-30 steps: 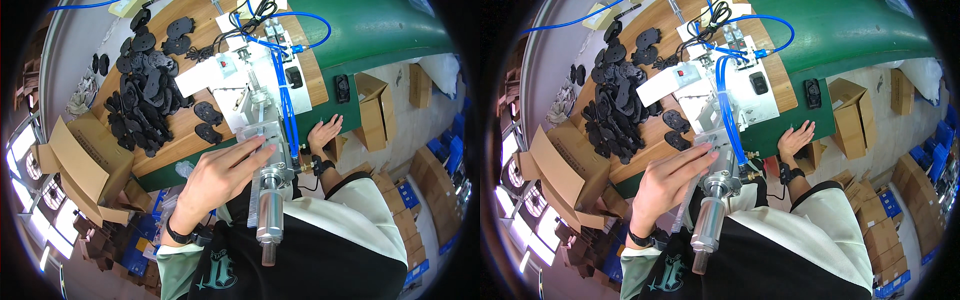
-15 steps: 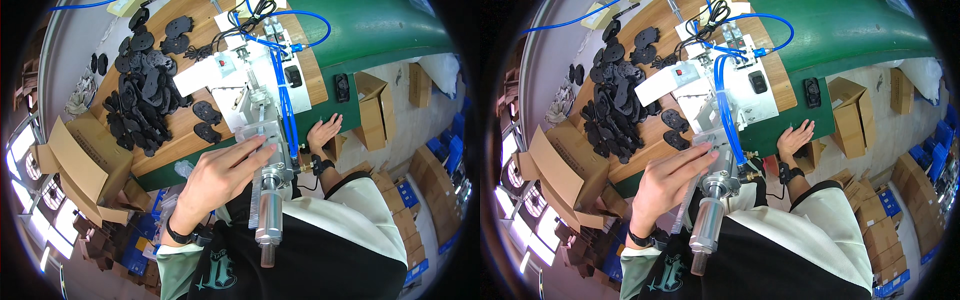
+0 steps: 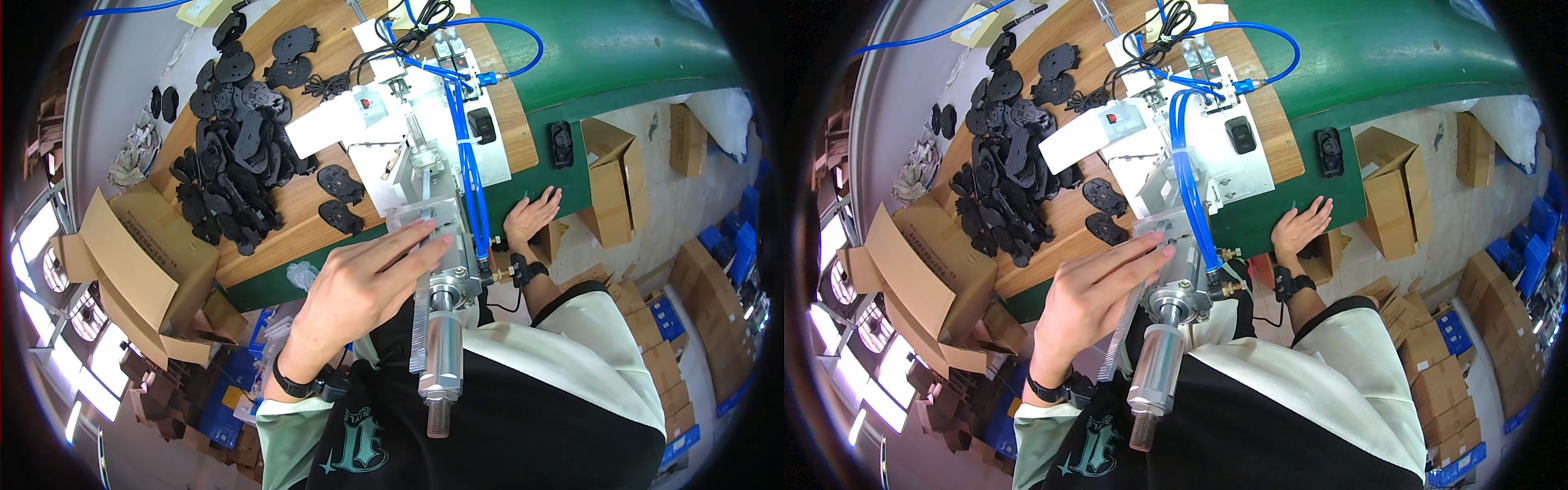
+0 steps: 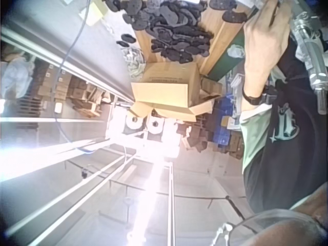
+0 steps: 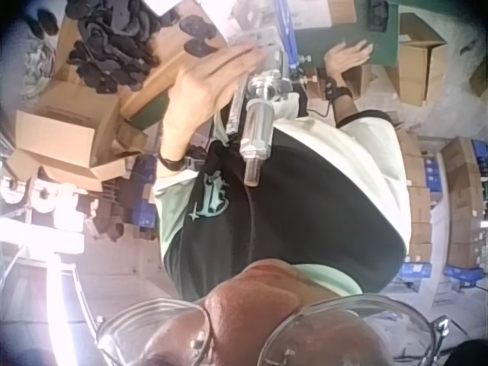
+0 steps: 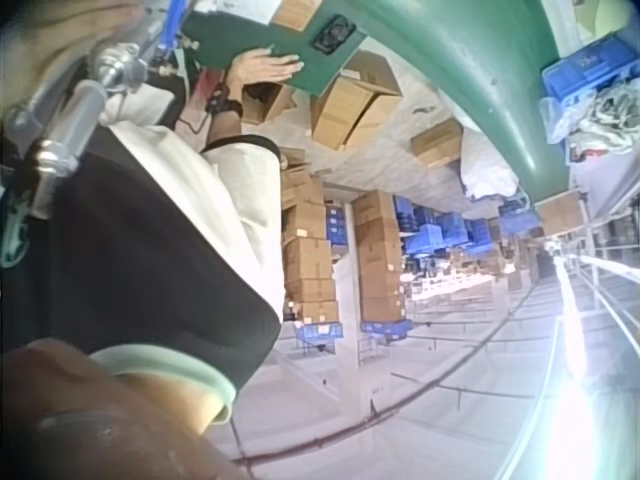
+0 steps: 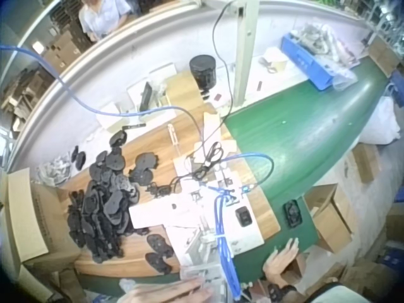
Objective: Assembling small electronic components using a pneumatic press machine and manual assembly.
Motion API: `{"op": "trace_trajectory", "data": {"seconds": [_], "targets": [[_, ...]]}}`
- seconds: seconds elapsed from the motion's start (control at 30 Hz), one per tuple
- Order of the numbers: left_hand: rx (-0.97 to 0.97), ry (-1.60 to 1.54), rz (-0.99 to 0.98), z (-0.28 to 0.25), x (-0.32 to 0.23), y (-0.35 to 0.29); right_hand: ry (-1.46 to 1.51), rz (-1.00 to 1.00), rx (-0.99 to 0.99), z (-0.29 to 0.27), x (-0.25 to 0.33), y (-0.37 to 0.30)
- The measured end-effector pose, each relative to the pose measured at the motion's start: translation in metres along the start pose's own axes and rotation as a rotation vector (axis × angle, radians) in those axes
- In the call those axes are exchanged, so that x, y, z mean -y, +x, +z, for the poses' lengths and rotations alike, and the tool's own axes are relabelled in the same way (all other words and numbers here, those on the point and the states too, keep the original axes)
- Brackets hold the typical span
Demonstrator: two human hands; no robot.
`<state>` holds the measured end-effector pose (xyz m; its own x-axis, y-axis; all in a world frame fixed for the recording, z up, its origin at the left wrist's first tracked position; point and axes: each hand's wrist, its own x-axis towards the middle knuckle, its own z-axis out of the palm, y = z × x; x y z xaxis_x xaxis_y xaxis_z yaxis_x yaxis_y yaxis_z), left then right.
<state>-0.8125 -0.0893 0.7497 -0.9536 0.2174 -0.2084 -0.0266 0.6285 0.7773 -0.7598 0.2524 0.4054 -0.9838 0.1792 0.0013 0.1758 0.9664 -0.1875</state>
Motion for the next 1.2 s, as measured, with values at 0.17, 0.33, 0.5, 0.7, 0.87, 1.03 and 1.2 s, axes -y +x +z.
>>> {"op": "trace_trajectory", "data": {"seconds": [0.17, 0.33, 0.5, 0.7, 0.87, 1.03, 1.2], "targets": [[0.004, -0.036, -0.019, 0.001, 0.000, 0.001, 0.001, -0.007, -0.019, 0.002, -0.002, 0.000], [-0.005, -0.008, -0.015, 0.001, -0.001, 0.001, -0.008, -0.008, -0.011, 0.000, -0.002, 0.000], [-0.022, 0.025, 0.007, 0.001, 0.000, 0.002, -0.010, -0.001, -0.004, -0.001, -0.001, -0.001], [-0.039, 0.004, 0.012, 0.002, 0.000, 0.002, -0.011, 0.001, -0.002, 0.000, -0.001, 0.000], [-0.034, 0.003, 0.002, 0.001, 0.001, 0.004, -0.012, 0.002, -0.005, 0.000, 0.000, 0.001], [-0.021, 0.011, 0.044, 0.007, 0.007, 0.001, -0.013, -0.002, -0.003, -0.001, 0.001, 0.001], [-0.015, -0.014, -0.012, 0.009, 0.010, 0.004, -0.018, 0.000, -0.007, 0.001, -0.002, 0.000]]}}
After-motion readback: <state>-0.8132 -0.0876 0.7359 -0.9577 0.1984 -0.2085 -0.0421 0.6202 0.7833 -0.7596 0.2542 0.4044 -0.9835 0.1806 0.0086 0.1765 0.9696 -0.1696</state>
